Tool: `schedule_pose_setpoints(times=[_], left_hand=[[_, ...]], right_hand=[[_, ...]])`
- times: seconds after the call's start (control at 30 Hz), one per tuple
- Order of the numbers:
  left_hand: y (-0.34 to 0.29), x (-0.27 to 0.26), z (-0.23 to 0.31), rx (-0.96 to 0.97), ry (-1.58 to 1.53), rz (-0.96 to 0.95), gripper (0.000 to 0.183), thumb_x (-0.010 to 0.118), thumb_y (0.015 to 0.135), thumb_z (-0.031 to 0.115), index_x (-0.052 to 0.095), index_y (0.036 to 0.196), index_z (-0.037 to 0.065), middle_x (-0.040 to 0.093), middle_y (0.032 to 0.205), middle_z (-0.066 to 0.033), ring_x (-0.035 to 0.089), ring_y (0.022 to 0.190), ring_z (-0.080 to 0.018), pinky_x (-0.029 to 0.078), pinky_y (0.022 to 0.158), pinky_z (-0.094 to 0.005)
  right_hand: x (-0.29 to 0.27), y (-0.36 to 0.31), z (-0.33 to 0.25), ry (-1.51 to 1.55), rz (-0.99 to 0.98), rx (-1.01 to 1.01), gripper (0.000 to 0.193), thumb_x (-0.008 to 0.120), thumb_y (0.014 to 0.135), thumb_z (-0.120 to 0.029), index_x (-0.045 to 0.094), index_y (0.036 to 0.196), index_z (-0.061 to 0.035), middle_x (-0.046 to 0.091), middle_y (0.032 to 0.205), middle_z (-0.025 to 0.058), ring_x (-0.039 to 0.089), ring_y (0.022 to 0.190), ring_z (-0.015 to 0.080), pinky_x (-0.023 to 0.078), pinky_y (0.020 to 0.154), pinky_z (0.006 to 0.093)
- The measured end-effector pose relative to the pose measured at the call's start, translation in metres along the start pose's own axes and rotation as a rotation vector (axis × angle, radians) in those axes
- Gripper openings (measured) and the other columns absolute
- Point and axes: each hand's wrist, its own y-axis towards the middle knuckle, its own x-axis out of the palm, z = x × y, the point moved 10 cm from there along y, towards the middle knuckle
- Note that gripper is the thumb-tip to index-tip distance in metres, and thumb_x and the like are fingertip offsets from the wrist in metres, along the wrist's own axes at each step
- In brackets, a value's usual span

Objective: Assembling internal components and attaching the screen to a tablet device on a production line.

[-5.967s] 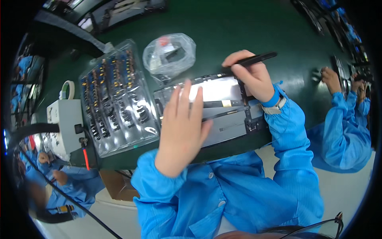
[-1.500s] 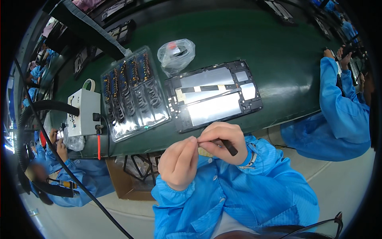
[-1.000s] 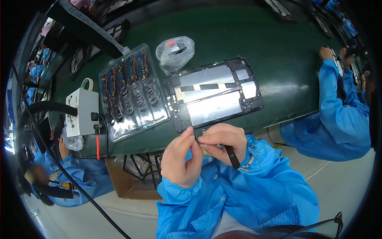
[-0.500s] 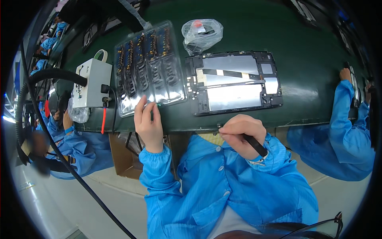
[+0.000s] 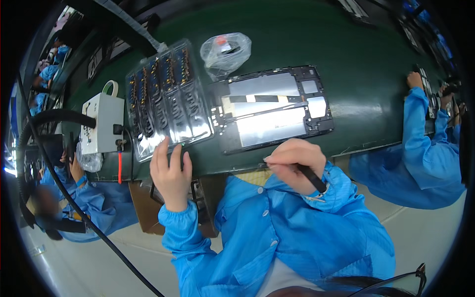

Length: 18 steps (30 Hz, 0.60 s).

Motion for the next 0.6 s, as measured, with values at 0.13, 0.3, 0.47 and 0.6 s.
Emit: schedule_pose_setpoints(times=[0.13, 0.3, 0.47, 0.6], left_hand=[[0.062, -0.008, 0.056, 0.102, -0.408, 0.016, 0.028, 0.064, 0.07, 0.0, 0.06, 0.098, 0.002, 0.056, 0.112, -0.0156, 0.055, 0.098, -0.0336, 0.046, 0.082, -0.0394], [0.124, 0.051, 0.121, 0.338, -0.573, -0.041, 0.032, 0.065, 0.071, 0.005, 0.054, 0.102, 0.003, 0.059, 0.103, -0.0155, 0.058, 0.094, -0.0313, 0.047, 0.078, -0.0361], [0.141, 0.12, 0.111, 0.013, -0.739, -0.457, 0.032, 0.065, 0.074, 0.009, 0.043, 0.097, 0.003, 0.06, 0.094, -0.0167, 0.059, 0.088, -0.0328, 0.047, 0.072, -0.0377], [0.138, 0.124, 0.107, 0.009, -0.905, -0.333, 0.033, 0.066, 0.072, 0.006, 0.043, 0.096, 0.002, 0.06, 0.088, -0.0174, 0.058, 0.086, -0.0359, 0.046, 0.072, -0.0419]], right_hand=[[-0.041, 0.014, -0.019, -0.389, 0.063, -0.129, 0.021, 0.069, 0.07, 0.001, 0.068, 0.09, -0.0043, 0.064, 0.074, 0.009, 0.058, 0.061, 0.0156, 0.043, 0.051, 0.0247], [-0.061, 0.073, -0.027, -0.672, 0.077, -0.182, 0.022, 0.067, 0.067, 0.003, 0.067, 0.087, -0.0053, 0.062, 0.077, 0.0101, 0.059, 0.067, 0.0225, 0.046, 0.057, 0.0289], [-0.076, 0.108, 0.03, -1.009, -0.085, -0.21, 0.021, 0.066, 0.065, 0.0, 0.066, 0.084, -0.0062, 0.06, 0.082, 0.0055, 0.061, 0.072, 0.0225, 0.05, 0.061, 0.0312], [-0.049, 0.103, 0.063, -1.113, -0.258, -0.277, 0.02, 0.066, 0.064, -0.007, 0.065, 0.084, -0.0091, 0.059, 0.084, 0.0025, 0.062, 0.069, 0.0225, 0.05, 0.059, 0.0319]])
